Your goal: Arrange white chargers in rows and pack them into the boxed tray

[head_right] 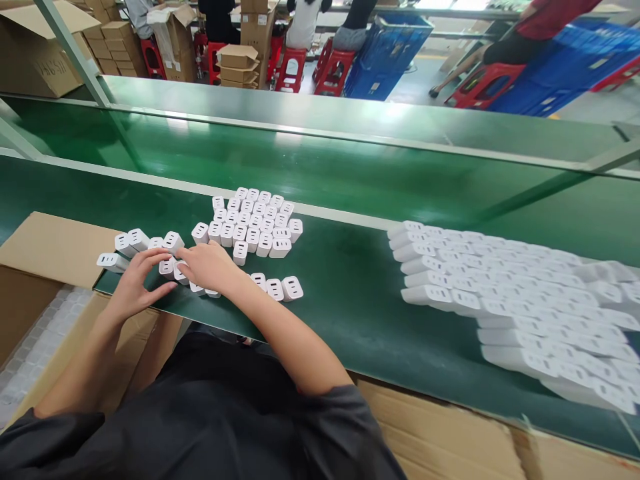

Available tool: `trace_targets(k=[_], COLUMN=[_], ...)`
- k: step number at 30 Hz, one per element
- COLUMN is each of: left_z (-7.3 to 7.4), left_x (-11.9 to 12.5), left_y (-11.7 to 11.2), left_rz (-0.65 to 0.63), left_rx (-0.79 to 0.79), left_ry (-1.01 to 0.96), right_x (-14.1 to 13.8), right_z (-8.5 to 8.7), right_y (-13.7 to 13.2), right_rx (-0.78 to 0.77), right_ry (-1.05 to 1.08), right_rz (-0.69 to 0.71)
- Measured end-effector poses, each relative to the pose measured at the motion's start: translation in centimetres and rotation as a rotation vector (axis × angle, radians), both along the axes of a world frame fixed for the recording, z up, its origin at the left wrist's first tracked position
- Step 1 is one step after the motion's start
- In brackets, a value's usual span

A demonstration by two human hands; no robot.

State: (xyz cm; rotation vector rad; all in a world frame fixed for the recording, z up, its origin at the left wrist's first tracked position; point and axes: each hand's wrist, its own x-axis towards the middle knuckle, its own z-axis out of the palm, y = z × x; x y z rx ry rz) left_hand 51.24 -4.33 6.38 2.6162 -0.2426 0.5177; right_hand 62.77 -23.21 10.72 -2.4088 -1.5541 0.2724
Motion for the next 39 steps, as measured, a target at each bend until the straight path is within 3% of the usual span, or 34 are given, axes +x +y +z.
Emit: trace_targets(k=[4, 8, 13, 15, 17, 20, 22, 31, 39], left_z=[-1.3, -2.2, -1.7, -1.2, -0.7, -0.5, -0.7, -1.9, -1.1], left_x=[0.7, 0.9, -0.2, -0.4, -0.1, 0.9, 1.7, 3.0, 0.8], left_y=[-1.2, -1.5, -1.4, -0.9, -0.1, 1.3, 1.9, 2.5, 3.6], left_rz=[-0.060, -0.081, -0.108, -0.057, 0.086, 0.298, 0.355, 0.353, 0.368], left_rx=[0.114, 0.158, 0.148, 0.113, 0.066, 0.032, 0.029, -0.078, -0.063], left_ry=[-0.002, -0.111, -0.098, -0.103, -0.139, -0.132, -0.066, 0.058, 0.103], right_x=[-1.1, -1.8, -1.2, -0.7, -0.2, 0.3, 0.5, 3.1, 2.9], right_z=[-0.2, -0.8, -1.0, -0.8, -0.6, -0.1, 0.1, 0.0, -0.2], right_y=[-2.2, -3.4, -4.3, -4.5, -4.4, -3.3, -1.9, 4.8, 6.7], right_rx=[0.021, 0.002, 0.076, 0.117, 0.119, 0.074, 0.031, -0.034, -0.084], right_ry=[-0.011, -0.072, -0.052, -0.060, -0.080, -0.093, -0.118, -0.291, -0.269], right_rz=[0.058, 0.006, -0.034, -0.078, -0.112, -0.100, -0.066, 0.059, 0.113])
